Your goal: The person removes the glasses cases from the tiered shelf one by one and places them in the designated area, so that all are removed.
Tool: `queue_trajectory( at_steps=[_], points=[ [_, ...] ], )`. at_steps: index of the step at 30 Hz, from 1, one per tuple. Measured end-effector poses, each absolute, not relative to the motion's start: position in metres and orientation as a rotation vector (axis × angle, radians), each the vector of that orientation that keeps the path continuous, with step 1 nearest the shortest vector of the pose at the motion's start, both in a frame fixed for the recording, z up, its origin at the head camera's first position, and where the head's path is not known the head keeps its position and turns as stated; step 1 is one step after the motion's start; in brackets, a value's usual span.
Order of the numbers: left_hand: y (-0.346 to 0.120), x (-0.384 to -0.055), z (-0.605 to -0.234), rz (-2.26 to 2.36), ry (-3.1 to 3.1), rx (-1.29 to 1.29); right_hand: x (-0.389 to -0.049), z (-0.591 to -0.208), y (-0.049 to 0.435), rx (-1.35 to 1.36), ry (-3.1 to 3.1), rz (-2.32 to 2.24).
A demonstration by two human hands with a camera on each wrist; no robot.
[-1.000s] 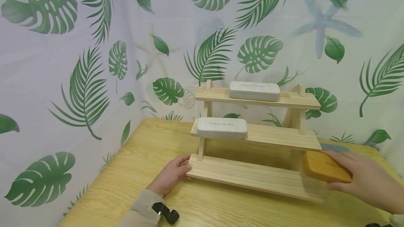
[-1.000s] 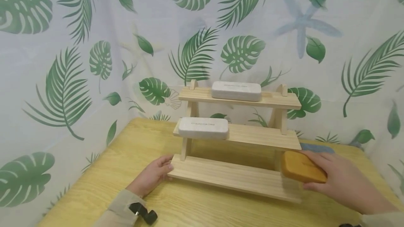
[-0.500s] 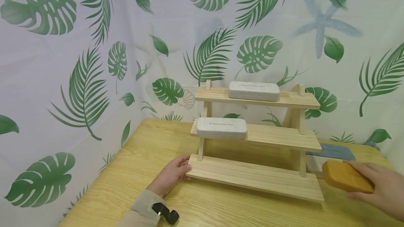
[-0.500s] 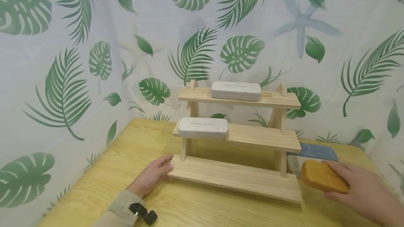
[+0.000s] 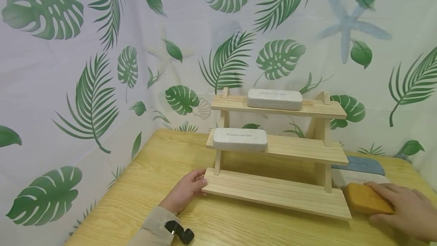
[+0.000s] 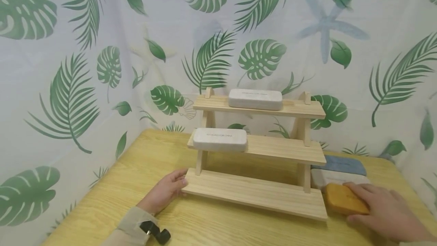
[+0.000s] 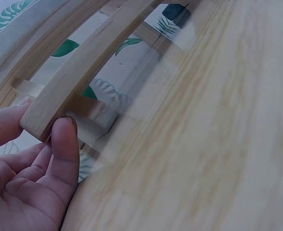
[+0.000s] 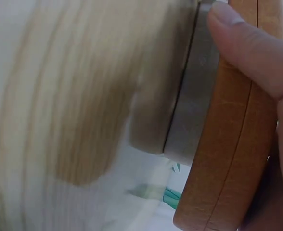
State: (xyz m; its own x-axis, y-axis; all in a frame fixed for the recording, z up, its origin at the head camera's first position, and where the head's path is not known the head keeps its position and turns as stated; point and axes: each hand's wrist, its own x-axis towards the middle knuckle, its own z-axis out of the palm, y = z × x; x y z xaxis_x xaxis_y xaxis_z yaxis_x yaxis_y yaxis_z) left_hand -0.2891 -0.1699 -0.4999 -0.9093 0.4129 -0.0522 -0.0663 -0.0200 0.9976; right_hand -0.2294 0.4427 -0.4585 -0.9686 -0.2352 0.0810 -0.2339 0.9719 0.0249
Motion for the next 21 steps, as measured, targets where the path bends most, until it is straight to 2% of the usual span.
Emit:
queue_trajectory(
  at_steps=[21],
  points=[
    [-0.171,-0.289,-0.5,1.988,1.926,0.358,-0.236,-0.468,0.427,0.378,-3.011,-0.057]
  ],
)
